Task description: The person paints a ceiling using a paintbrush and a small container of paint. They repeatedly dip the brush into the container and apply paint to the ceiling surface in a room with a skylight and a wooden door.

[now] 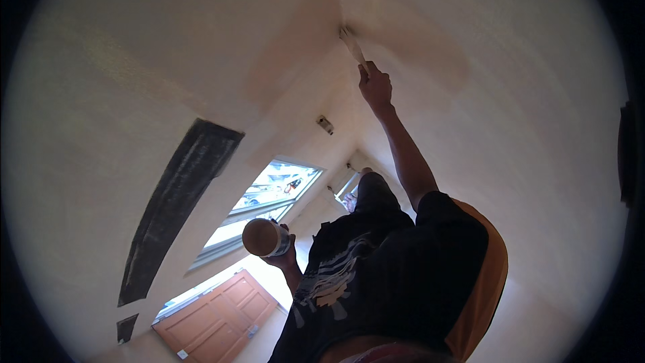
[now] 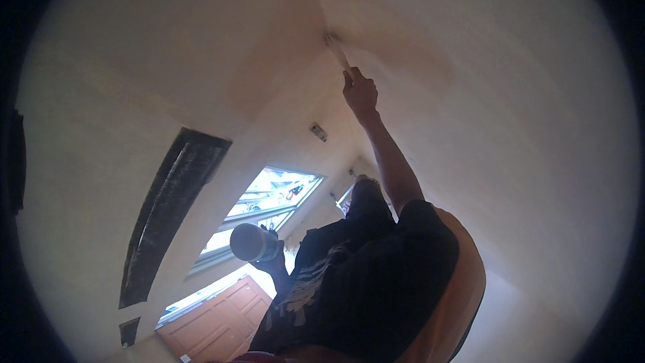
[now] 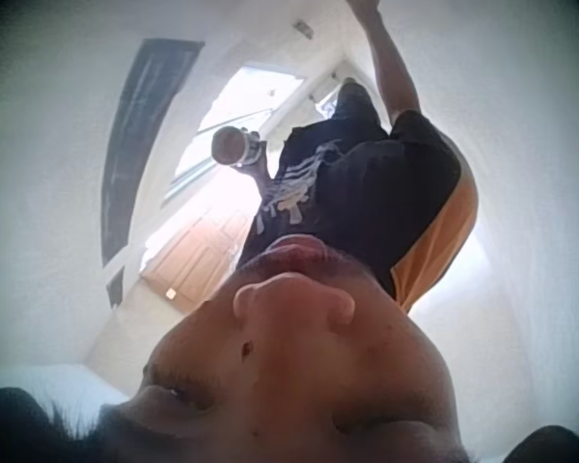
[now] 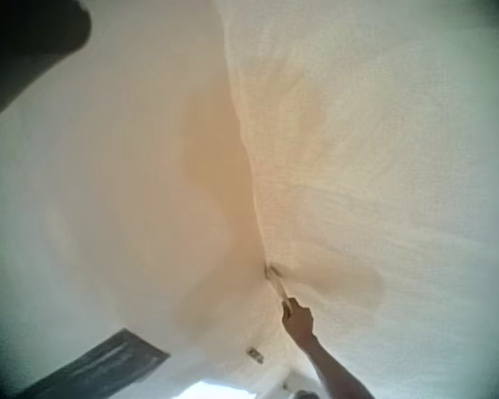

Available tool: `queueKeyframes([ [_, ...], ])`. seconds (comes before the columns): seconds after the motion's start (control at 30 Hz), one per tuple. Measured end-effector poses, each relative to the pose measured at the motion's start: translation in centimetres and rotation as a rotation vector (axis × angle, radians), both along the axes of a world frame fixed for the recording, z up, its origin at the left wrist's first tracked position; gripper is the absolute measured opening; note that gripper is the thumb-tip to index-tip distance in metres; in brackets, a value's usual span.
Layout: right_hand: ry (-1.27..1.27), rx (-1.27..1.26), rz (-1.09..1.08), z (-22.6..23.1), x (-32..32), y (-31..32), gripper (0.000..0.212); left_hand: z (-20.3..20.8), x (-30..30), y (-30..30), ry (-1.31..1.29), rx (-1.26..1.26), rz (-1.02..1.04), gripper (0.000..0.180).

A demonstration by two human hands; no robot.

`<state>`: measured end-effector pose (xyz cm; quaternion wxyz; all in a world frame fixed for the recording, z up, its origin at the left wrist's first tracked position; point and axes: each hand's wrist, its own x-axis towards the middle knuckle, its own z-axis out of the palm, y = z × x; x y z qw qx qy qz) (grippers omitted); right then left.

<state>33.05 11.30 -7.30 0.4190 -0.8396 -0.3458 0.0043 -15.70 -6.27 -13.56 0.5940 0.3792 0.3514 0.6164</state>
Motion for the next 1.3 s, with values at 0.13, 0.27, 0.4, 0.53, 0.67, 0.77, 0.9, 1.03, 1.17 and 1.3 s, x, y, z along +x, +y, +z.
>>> queueKeyframes([
  [0.13,-0.028,-0.006,-0.014,-2.2,-2.2,1.8,0.019,1.1,0.7,-0.8,0.305,0.063,-0.007,0.083],
  [0.27,-0.036,-0.031,0.378,-2.2,-8.5,-1.3,0.015,0.3,0.9,-0.8,0.172,-0.021,0.001,0.083],
  [0.4,-0.039,-0.053,0.225,-3.4,-6.5,-2.2,0.015,1.5,1.6,-0.3,0.413,0.136,0.036,0.080],
  [0.53,0.018,-0.008,-0.003,0.5,-4.2,0.9,0.020,4.0,3.8,0.9,0.406,0.332,0.097,0.085],
  [0.67,-0.070,0.026,0.339,0.9,-16.3,0.3,0.021,3.2,2.8,1.3,0.401,0.282,0.064,0.098],
  [0.77,0.011,-0.118,0.633,1.4,-21.3,-3.6,0.023,3.9,3.6,1.5,0.343,0.289,0.068,0.094],
  [0.9,-0.116,-0.117,0.677,2.7,-18.2,-3.5,0.020,2.9,2.4,2.6,0.253,0.217,0.008,0.092],
  [1.03,-0.059,0.080,0.325,4.6,-5.9,0.2,0.012,3.6,1.9,1.5,0.461,0.216,0.072,0.083],
  [1.17,0.013,0.043,0.008,6.8,-2.5,0.0,0.015,1.9,1.0,-0.4,0.351,0.140,0.102,0.073],
  [1.3,-0.137,-0.094,0.156,2.5,-10.7,2.1,0.020,2.1,1.1,-1.0,0.431,0.140,0.100,0.078],
])
